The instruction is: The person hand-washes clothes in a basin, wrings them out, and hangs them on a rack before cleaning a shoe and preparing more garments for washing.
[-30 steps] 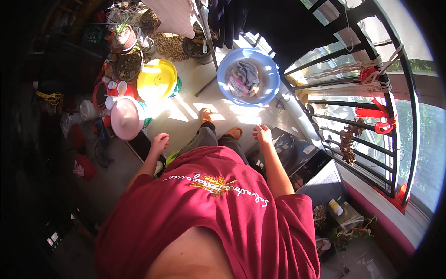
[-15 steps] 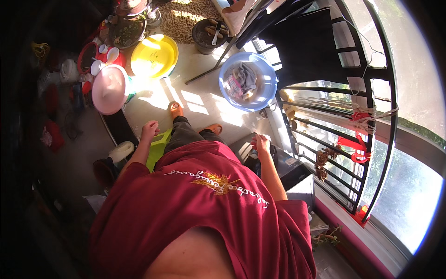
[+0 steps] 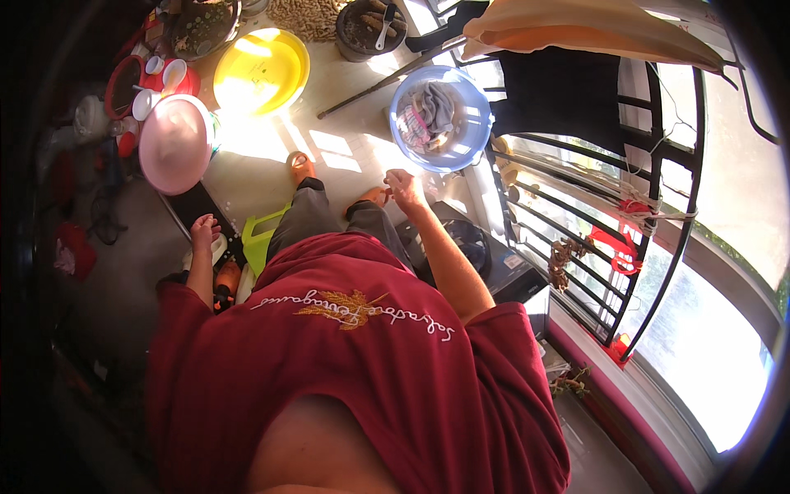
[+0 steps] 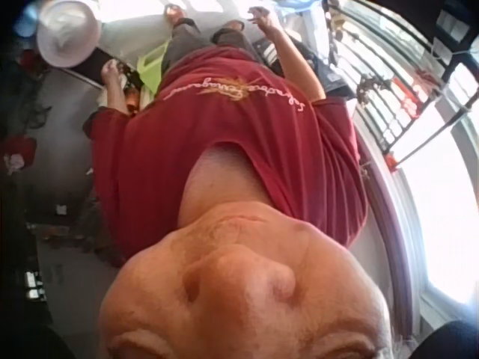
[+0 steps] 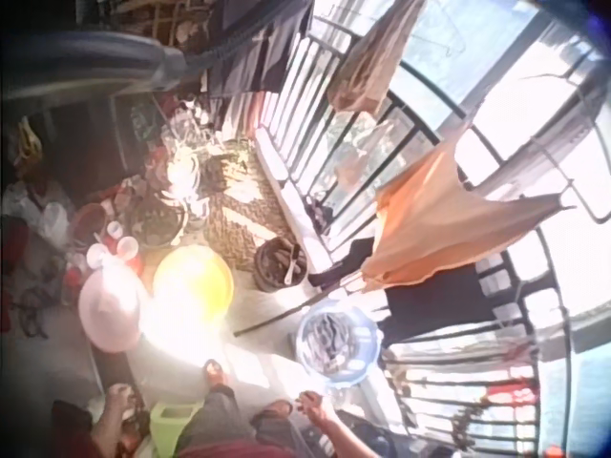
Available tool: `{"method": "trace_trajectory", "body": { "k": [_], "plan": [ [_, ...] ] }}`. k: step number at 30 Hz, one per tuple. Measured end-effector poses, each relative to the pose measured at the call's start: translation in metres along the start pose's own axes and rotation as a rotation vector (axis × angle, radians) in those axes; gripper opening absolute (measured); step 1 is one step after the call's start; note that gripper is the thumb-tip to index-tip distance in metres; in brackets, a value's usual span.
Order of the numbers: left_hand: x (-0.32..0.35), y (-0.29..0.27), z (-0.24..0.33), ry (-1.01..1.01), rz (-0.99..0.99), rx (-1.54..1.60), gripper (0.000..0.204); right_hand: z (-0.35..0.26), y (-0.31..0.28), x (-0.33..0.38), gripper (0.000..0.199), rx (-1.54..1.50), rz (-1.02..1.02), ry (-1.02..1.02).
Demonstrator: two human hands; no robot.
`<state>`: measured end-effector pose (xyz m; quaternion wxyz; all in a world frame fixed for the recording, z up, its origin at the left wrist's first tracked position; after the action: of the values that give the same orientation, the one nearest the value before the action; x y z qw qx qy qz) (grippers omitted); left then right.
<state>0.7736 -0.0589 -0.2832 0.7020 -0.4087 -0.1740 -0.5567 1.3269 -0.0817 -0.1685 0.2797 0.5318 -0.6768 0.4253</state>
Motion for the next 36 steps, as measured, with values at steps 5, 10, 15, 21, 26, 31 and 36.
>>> {"method": "trace_trajectory", "body": {
  "k": [5,10,15,21,26,31,36],
  "plan": [
    [-0.023,0.051,0.015,0.056,-0.117,-0.038,0.019,0.026,0.003,-0.019,0.032,0.012,-0.039,0.061],
    [-0.021,0.186,0.043,0.077,-0.32,0.027,0.02,0.117,-0.046,-0.08,0.036,-0.11,0.032,0.28],
    [-0.014,0.378,0.074,0.088,-0.505,0.159,0.026,0.242,-0.154,-0.148,0.05,-0.247,0.272,0.571],
    [-0.02,0.566,0.101,0.432,-0.716,0.555,0.061,0.231,-0.275,-0.259,0.056,-0.073,0.478,0.426],
    [-0.041,0.638,0.053,0.249,-0.536,0.253,0.063,0.148,-0.337,-0.384,0.056,0.1,0.479,0.035],
    [-0.04,0.672,0.013,0.4,-0.59,0.232,0.051,0.096,-0.389,-0.463,0.053,0.526,0.648,-0.096],
    [-0.035,0.656,0.026,0.511,-0.416,0.041,0.025,0.106,-0.385,-0.501,0.036,0.429,0.379,0.095]
  ]
}}
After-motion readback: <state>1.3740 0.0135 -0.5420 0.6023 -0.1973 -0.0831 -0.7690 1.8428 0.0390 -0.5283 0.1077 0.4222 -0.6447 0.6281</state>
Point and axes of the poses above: each hand's wrist, its own x-axis away from the middle knuckle, its own y-axis out of the palm, z = x × y, the point moved 9 cm from there along -x, towards the middle knuckle, and after that the axes turned 9 degrees about y, right-handed, at the moved point
